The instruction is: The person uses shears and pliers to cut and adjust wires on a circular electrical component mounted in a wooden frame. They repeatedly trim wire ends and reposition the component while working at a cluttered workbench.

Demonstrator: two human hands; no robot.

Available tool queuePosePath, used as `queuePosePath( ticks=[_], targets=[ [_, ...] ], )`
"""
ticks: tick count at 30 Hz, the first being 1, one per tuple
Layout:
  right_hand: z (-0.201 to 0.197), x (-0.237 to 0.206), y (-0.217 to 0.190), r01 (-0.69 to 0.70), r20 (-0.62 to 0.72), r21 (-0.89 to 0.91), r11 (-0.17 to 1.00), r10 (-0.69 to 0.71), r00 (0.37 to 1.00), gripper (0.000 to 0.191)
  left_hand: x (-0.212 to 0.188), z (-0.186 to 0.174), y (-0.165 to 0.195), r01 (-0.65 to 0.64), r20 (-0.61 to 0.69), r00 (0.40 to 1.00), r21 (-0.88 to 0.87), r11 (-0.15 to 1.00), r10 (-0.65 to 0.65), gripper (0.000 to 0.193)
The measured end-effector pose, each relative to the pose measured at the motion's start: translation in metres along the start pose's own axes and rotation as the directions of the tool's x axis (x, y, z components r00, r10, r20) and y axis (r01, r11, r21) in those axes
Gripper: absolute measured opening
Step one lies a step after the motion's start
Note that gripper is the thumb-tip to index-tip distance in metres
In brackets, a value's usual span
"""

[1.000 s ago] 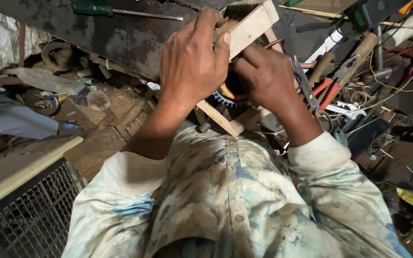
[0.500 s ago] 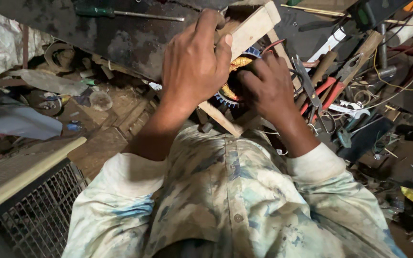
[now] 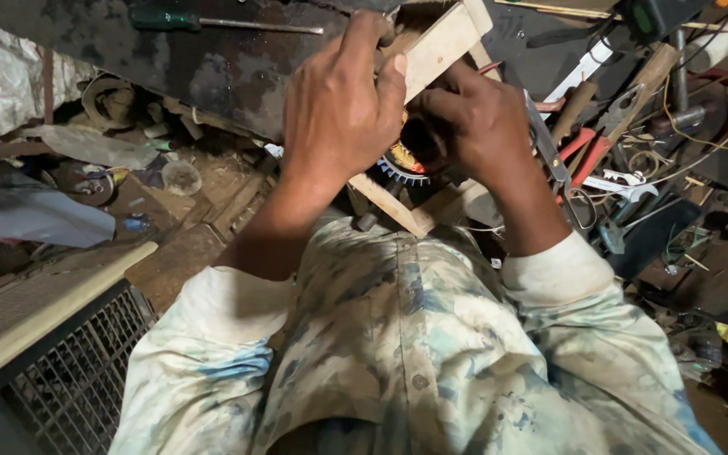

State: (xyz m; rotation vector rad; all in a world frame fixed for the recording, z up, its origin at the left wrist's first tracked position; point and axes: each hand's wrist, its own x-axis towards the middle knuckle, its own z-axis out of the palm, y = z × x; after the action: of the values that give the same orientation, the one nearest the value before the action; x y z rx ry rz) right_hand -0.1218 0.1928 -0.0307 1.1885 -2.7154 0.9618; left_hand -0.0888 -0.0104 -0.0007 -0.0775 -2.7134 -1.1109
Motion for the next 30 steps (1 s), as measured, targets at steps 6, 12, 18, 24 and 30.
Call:
queuePosePath(
  ticks=[6, 12, 18, 24, 30],
  targets=[
    [-0.004, 0.008, -0.003, 0.241, 0.150, -0.246, 0.939, -0.209, 0.966, 0.017, 0.000, -0.001, -0.001, -0.007, -0.014, 1.000, 0.000, 1.000, 0.007, 0.023],
    [0.006, 0.011, 0.010, 0.282, 0.211, -0.315, 0.906, -0.223, 0.952, 0.023, -0.001, 0.001, -0.002, 0.002, -0.021, 1.000, -0.034, 0.999, -0.003, 0.025],
    [0.009, 0.011, 0.018, 0.053, 0.006, -0.047, 0.997, -0.053, 0.999, 0.032, 0.008, -0.003, 0.000, 0.191, 0.157, 0.970, -0.014, 0.982, -0.186, 0.025],
    [0.012, -0.020, 0.008, -0.098, -0.230, 0.088, 0.991, 0.116, 0.966, 0.019, 0.002, -0.002, 0.001, -0.032, -0.022, 0.999, 0.000, 0.999, 0.032, 0.023],
    [0.007, -0.077, -0.008, -0.117, -0.152, 0.168, 0.979, 0.143, 0.978, 0.011, -0.009, -0.014, 0.017, -0.304, -0.192, 0.919, 0.209, 0.929, 0.344, 0.023]
  ],
)
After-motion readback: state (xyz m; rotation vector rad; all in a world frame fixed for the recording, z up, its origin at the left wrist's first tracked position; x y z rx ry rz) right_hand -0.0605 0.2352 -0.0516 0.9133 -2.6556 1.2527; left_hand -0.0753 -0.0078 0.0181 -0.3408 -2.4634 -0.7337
